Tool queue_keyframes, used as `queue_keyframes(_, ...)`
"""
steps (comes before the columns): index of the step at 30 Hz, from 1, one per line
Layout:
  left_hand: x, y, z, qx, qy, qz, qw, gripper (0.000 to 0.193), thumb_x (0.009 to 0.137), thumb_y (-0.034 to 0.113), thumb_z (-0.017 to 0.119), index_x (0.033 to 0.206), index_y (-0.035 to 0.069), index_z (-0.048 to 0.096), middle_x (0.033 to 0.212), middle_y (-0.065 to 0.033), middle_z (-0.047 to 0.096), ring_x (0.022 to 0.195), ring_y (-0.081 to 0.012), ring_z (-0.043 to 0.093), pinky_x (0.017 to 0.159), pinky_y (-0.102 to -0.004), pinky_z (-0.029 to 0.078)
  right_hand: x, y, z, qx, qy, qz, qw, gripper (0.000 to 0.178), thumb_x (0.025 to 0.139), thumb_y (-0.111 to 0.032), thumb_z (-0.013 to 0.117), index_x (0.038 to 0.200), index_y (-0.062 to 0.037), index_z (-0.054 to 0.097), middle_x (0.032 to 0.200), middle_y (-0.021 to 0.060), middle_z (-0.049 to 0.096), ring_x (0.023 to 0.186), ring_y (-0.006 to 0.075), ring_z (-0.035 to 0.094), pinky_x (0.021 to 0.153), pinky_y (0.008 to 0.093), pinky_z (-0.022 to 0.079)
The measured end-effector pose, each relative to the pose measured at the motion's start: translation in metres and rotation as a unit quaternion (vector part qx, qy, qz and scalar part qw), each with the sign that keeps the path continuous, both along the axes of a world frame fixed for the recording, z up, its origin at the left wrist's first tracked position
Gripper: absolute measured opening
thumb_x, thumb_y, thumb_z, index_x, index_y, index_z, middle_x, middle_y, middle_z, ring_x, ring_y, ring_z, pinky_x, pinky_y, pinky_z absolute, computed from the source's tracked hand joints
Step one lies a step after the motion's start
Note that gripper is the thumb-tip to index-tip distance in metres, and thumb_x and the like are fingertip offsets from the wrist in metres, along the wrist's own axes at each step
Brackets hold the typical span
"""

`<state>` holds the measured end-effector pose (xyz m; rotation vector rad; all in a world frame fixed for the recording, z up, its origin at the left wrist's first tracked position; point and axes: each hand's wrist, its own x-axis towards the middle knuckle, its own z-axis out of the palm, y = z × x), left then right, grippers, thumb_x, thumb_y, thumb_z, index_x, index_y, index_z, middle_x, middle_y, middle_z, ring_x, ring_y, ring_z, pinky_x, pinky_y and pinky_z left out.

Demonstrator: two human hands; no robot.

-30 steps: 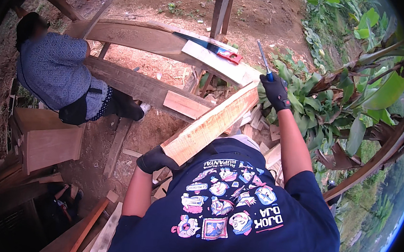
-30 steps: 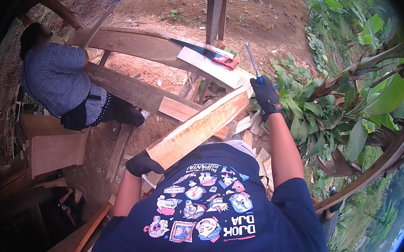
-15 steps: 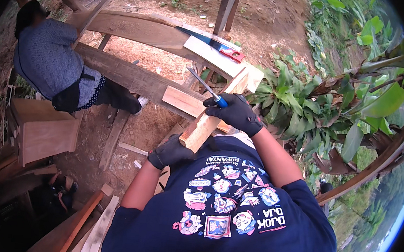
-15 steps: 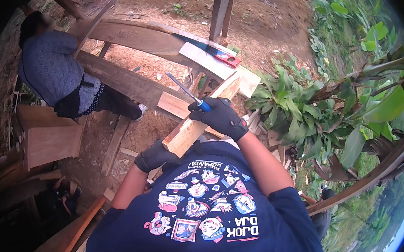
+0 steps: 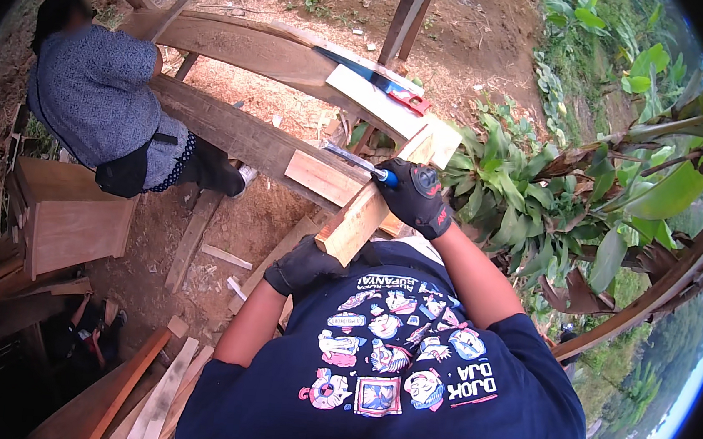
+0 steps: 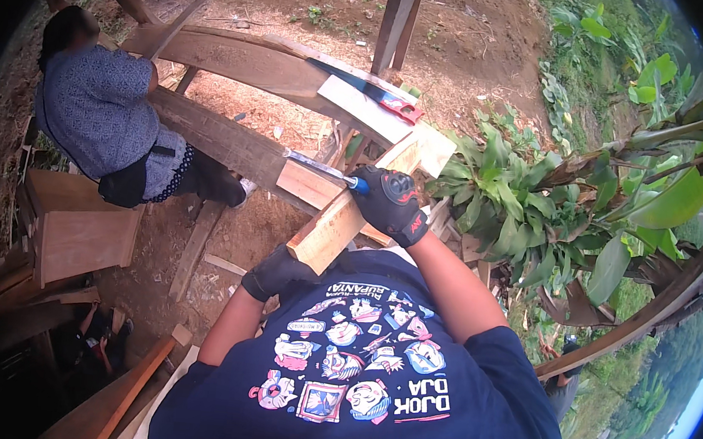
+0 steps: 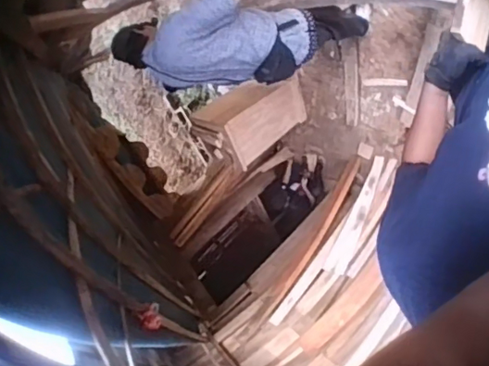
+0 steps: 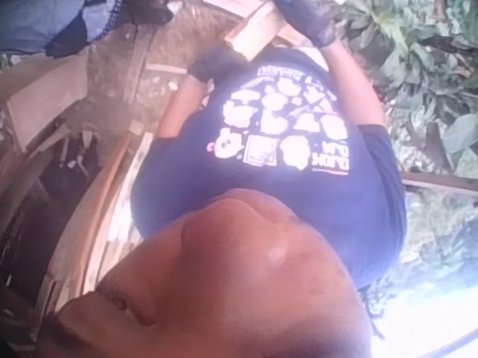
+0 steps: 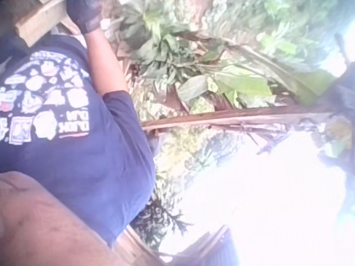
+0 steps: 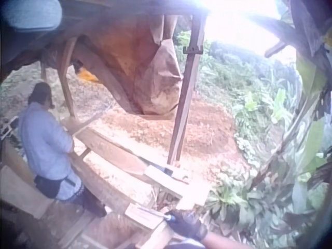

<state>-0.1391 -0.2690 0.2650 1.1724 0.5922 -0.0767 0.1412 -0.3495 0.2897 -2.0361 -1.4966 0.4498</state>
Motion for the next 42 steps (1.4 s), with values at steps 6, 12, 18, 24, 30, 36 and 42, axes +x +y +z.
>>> queue_keyframes(6,-0.004,0.003,-0.004,-0.102,-0.046,0.05,0.992,0.053,0.081,0.012,0.075,0.131,-0.005,0.069,0.11,-0.0094,0.077,0.103,-0.021,0.074,0.091,-0.0326,0.059,0.068,-0.021,-0.025,-0.006,-0.033,-0.2,0.979,0.022,0.099,-0.029,0.073,0.106,-0.0082,0.076,0.087,0.017,0.075,0.079,0.0399,0.072,0.074,0.0515,0.055)
queue_keyframes(12,0.014,0.004,-0.023,-0.314,-0.054,0.212,0.924,0.046,0.087,0.005,0.063,0.131,-0.008,0.066,0.109,-0.0128,0.075,0.105,-0.0276,0.073,0.1,-0.0374,0.056,0.126,-0.101,-0.072,0.007,0.233,-0.446,0.864,0.055,0.096,-0.02,0.076,0.15,-0.0126,0.067,0.07,0.0022,0.059,0.057,0.016,0.057,0.055,0.0367,0.047)
queue_keyframes(18,0.1,0.041,-0.094,-0.332,-0.19,0.264,0.885,0.059,0.087,-0.006,0.065,0.145,-0.007,0.056,0.133,-0.0191,0.068,0.123,-0.0326,0.068,0.115,-0.0478,0.052,0.114,-0.206,-0.111,0.022,0.395,-0.517,0.759,0.048,0.095,-0.021,0.078,0.14,-0.006,0.072,0.068,-0.0006,0.059,0.052,0.0121,0.055,0.049,0.0315,0.047)
queue_keyframes(24,0.236,0.072,-0.14,-0.362,-0.252,0.333,0.833,0.069,0.09,-0.01,0.064,0.157,-0.002,0.046,0.152,-0.0173,0.058,0.145,-0.0362,0.055,0.124,-0.0503,0.047,0.087,-0.267,-0.115,0.0,0.4,-0.596,0.696,0.035,0.096,-0.016,0.077,0.128,-0.0014,0.075,0.068,0.0009,0.058,0.049,0.0136,0.054,0.045,0.0321,0.045)
queue_keyframes(30,0.326,0.053,-0.198,-0.412,-0.216,0.388,0.796,0.052,0.1,-0.008,0.057,0.151,-0.002,0.052,0.152,-0.0139,0.058,0.14,-0.0325,0.058,0.112,-0.0455,0.056,0.07,-0.304,-0.095,0.0,0.426,-0.629,0.65,0.033,0.096,-0.014,0.078,0.127,-0.0027,0.075,0.066,-0.0008,0.057,0.048,0.0133,0.052,0.045,0.0319,0.044)
queue_keyframes(36,0.342,0.015,-0.245,-0.472,-0.104,0.424,0.766,0.034,0.106,0.019,0.068,0.133,0.001,0.062,0.128,-0.0129,0.065,0.127,-0.0319,0.061,0.106,-0.0472,0.058,0.064,-0.352,-0.118,0.006,0.456,-0.667,0.589,0.032,0.097,-0.014,0.078,0.127,-0.0047,0.072,0.065,-0.0012,0.054,0.047,0.0133,0.048,0.044,0.0325,0.041)
queue_keyframes(42,0.312,0.006,-0.255,-0.416,0.014,0.361,0.835,0.055,0.097,0.057,0.078,0.131,0.014,0.069,0.114,-0.0066,0.07,0.108,-0.0241,0.065,0.1,-0.0446,0.052,0.079,-0.369,-0.126,0.01,0.468,-0.671,0.575,0.034,0.096,-0.015,0.078,0.128,-0.0047,0.071,0.066,-0.0017,0.053,0.046,0.0132,0.048,0.044,0.0329,0.042)
